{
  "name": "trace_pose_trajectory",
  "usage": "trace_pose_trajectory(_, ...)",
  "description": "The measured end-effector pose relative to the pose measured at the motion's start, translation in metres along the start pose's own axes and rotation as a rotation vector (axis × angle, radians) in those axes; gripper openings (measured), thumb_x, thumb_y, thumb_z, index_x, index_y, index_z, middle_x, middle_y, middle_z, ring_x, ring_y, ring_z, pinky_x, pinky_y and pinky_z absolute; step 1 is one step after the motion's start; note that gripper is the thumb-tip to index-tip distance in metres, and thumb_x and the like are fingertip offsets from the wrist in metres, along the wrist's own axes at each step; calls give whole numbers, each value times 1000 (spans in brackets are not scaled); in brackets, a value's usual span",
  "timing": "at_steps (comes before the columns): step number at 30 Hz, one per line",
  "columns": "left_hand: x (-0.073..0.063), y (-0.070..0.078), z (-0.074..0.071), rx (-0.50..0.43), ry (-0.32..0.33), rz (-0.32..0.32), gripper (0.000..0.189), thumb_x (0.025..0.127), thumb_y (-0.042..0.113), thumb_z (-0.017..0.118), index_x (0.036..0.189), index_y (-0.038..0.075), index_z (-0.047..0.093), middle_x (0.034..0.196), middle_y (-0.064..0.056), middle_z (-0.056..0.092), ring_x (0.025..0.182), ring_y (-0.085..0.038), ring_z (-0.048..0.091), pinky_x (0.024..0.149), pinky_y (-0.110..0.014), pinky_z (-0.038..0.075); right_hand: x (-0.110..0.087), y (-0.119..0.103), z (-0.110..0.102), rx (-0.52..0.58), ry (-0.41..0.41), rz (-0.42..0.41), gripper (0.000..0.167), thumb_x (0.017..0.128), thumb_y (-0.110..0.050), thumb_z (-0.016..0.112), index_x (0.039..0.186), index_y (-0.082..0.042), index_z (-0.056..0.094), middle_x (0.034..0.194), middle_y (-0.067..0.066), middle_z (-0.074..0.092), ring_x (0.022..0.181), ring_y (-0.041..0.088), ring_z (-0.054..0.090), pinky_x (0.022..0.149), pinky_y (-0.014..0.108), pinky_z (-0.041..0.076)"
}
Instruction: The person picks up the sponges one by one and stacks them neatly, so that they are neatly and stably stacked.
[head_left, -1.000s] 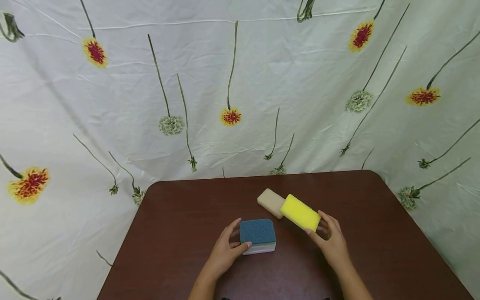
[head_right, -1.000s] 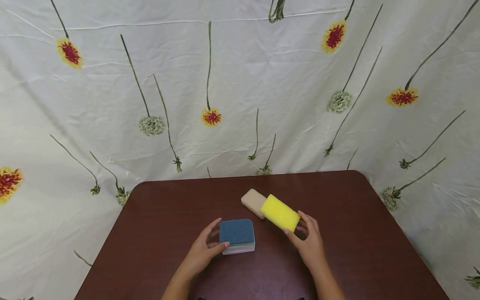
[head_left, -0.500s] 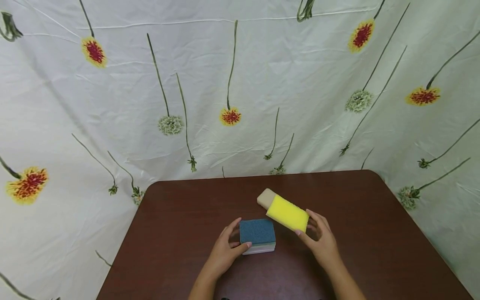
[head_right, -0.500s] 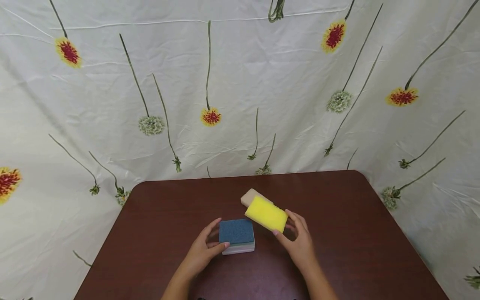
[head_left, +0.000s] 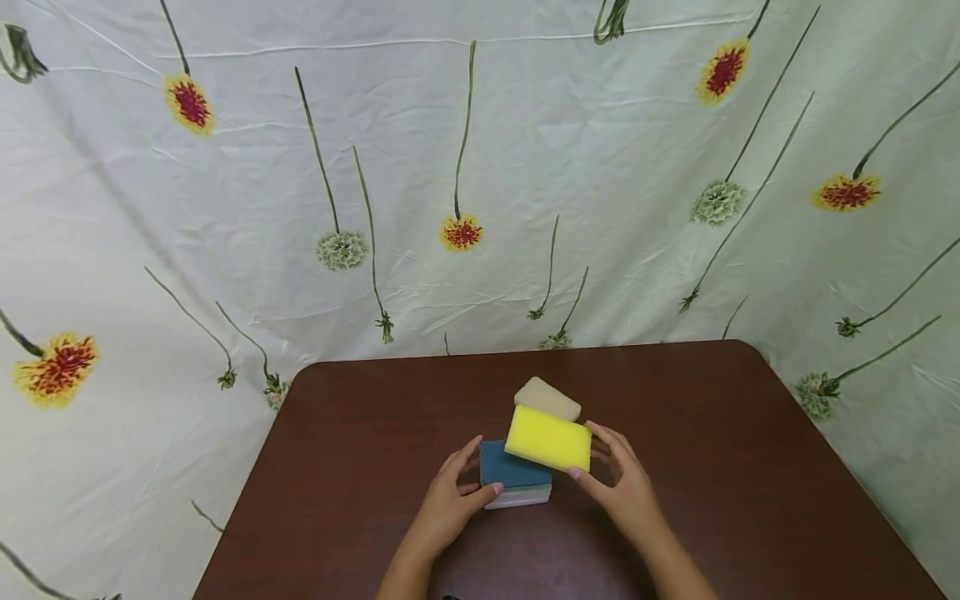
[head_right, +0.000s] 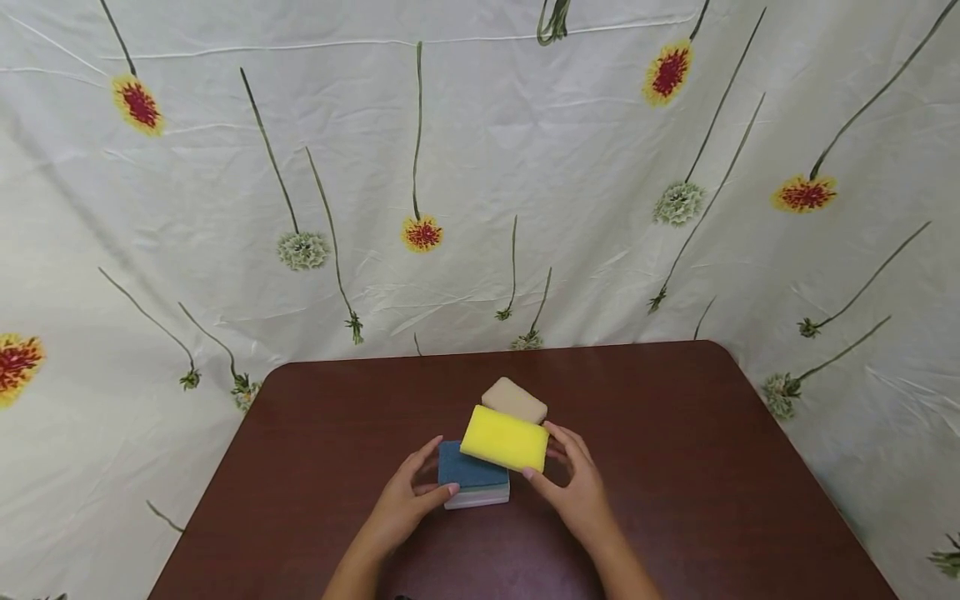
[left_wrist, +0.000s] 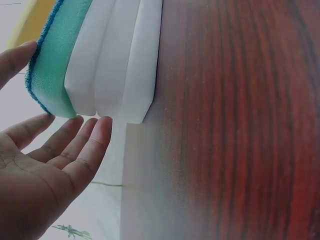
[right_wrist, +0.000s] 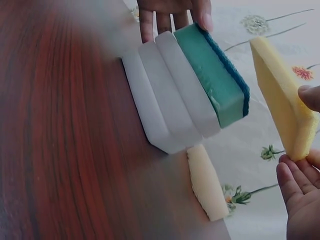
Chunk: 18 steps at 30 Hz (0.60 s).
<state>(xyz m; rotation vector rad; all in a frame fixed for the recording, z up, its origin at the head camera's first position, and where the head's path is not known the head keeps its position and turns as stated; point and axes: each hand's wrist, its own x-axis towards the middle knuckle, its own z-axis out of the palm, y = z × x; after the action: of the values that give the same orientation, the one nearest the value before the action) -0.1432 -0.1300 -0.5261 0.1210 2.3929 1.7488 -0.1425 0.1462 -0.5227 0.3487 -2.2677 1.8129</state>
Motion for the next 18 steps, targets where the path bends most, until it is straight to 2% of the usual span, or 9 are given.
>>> trace_pose_trajectory(4, 0, 0, 0, 2, 4, -1, 82, 88, 37, 79, 157, 24, 37, 157, -14, 38, 139, -38, 47, 101, -48, 53, 0, 0, 5, 4, -23, -12, 69, 84, -10, 83, 145, -14, 52, 143, 14, 52, 122, 0, 55, 102, 12, 45)
trace_pose_trajectory(12, 0, 0, 1, -17, 8, 9, 84, 88, 36, 80, 157, 17, 37, 154, -16, 41, 136, -36, 50, 98, -43, 55, 1, 0, 14, -13, -69, -99, 68, 85, -11, 82, 146, -14, 51, 143, 15, 53, 124, 7, 56, 103, 17, 48)
trace_pose_trajectory(18, -1, 2, 2, -23, 16, 18, 83, 87, 34, 81, 156, 20, 38, 152, -15, 43, 135, -34, 52, 98, -43, 55, 2, -1, 20, -41, -90, -121, 68, 85, -13, 82, 145, -16, 52, 143, 14, 55, 126, 10, 56, 103, 22, 50)
